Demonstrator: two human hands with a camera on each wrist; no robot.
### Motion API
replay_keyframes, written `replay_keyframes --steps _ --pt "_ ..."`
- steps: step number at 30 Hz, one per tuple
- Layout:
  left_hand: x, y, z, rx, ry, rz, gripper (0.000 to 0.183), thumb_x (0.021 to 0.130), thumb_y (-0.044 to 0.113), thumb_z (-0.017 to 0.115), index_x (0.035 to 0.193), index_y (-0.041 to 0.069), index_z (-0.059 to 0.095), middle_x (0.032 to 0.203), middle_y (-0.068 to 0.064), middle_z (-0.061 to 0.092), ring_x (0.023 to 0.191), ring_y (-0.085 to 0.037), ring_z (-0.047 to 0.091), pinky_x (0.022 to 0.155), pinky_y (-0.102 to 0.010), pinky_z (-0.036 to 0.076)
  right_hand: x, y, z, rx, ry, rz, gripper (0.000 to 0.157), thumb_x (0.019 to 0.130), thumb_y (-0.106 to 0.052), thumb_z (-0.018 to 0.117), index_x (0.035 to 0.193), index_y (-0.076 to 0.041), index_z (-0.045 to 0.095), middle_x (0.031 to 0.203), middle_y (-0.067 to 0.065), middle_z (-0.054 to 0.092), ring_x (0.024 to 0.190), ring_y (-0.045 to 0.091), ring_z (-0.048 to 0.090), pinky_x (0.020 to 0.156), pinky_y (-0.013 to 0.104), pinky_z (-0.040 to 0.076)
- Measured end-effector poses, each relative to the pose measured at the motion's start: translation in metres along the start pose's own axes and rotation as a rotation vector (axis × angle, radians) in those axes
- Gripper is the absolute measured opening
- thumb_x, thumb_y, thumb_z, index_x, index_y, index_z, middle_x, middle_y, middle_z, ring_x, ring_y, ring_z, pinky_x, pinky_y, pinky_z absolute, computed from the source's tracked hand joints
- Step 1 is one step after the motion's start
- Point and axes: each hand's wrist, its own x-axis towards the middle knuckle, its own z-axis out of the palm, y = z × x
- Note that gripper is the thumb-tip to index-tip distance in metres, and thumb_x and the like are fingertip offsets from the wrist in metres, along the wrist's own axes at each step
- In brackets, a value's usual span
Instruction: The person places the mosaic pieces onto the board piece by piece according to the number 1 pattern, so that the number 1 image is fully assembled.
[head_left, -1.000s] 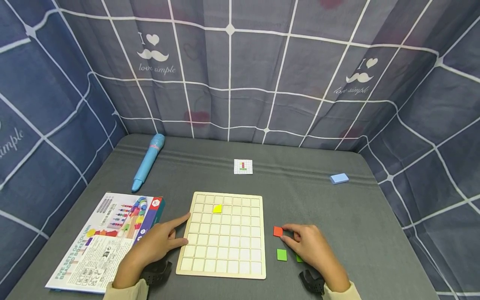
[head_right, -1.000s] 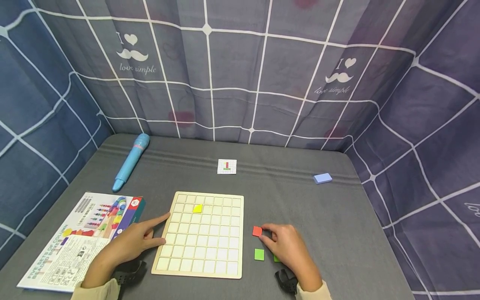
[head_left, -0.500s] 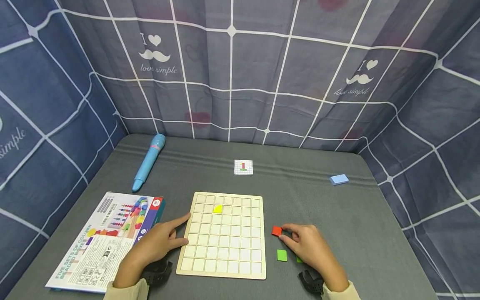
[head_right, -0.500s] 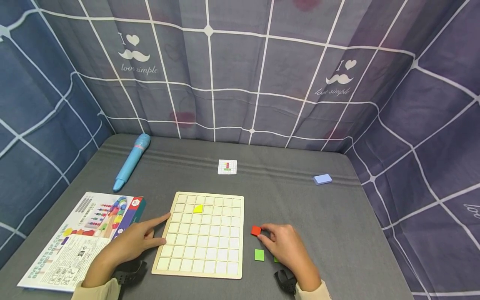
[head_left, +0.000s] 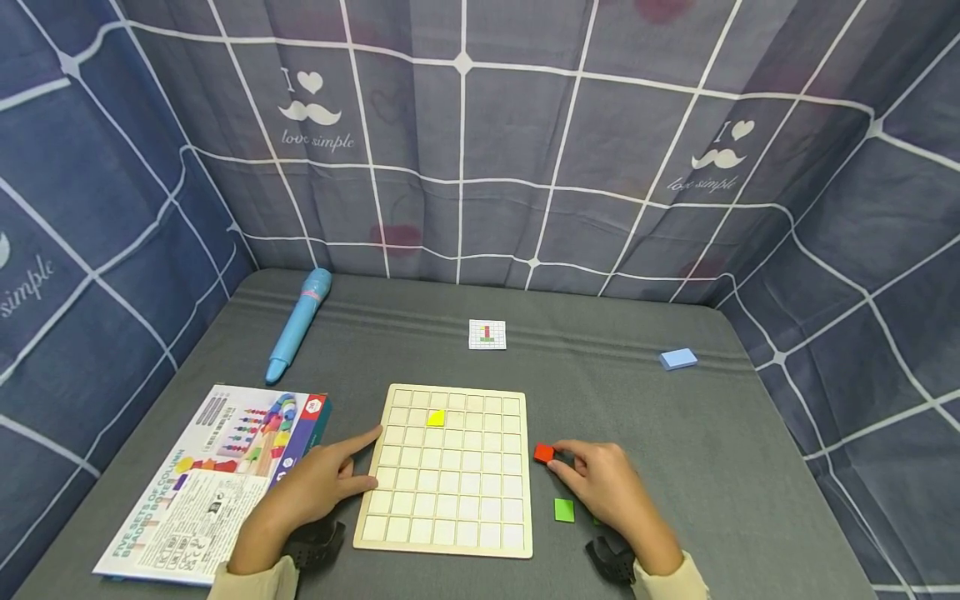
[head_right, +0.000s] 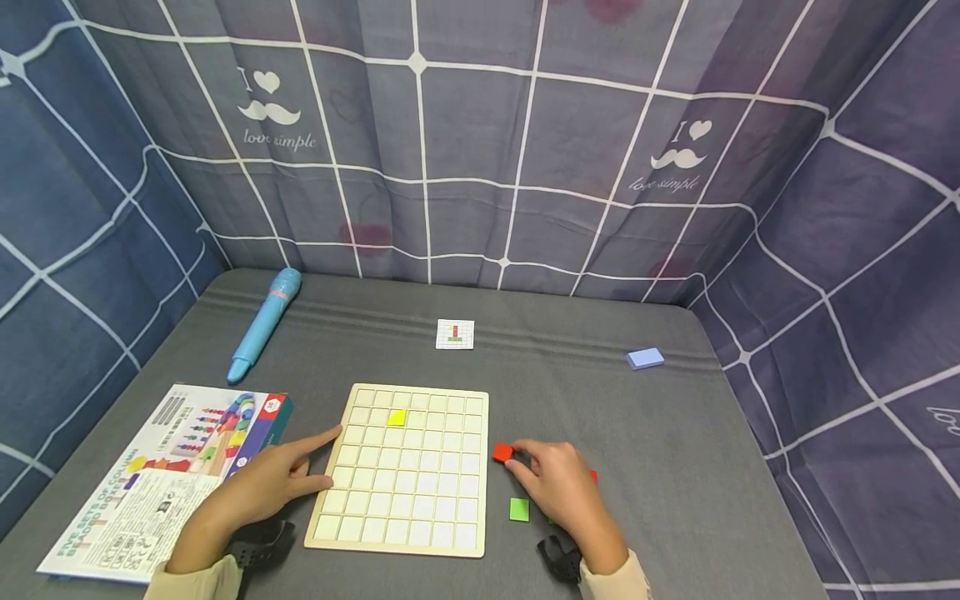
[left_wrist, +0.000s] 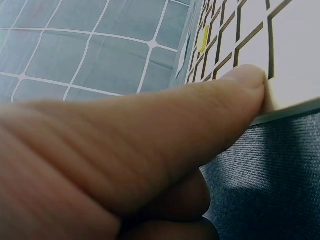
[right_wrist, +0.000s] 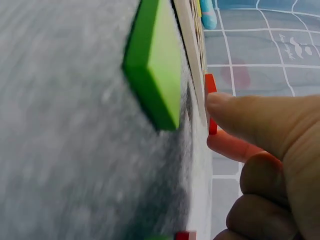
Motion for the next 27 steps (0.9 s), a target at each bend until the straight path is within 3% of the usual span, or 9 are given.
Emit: replay_keyframes --steps 14,27 --pt "-0.001 0.001 -0.001 0.007 0.008 0.014 0.071 0.089 0.025 0.081 0.152 0.014 0.051 0.062 0.006 0.042 0.052 -0.007 0.033 0.048 -0.024 0.028 0.017 -0.009 0.012 0.039 0.011 0.036 0.021 0.088 -0.025 0.083 0.106 -0.015 0.08 0.051 -0.017 0.028 0.045 -0.002 0.022 0.046 0.021 0.023" --pt "-0.001 0.001 0.0 0.016 0.017 0.008 0.07 0.089 0.023 0.081 0.152 0.015 0.052 0.062 0.006 0.043 0.052 -0.008 0.035 0.048 -0.024 0.029 0.033 -0.021 0.022 -0.015 0.019 -0.022 0.024 0.088 -0.026 0.083 0.108 -0.012 0.079 0.05 -0.018 0.026 0.046 -0.002 0.023 0.046 0.022 0.024"
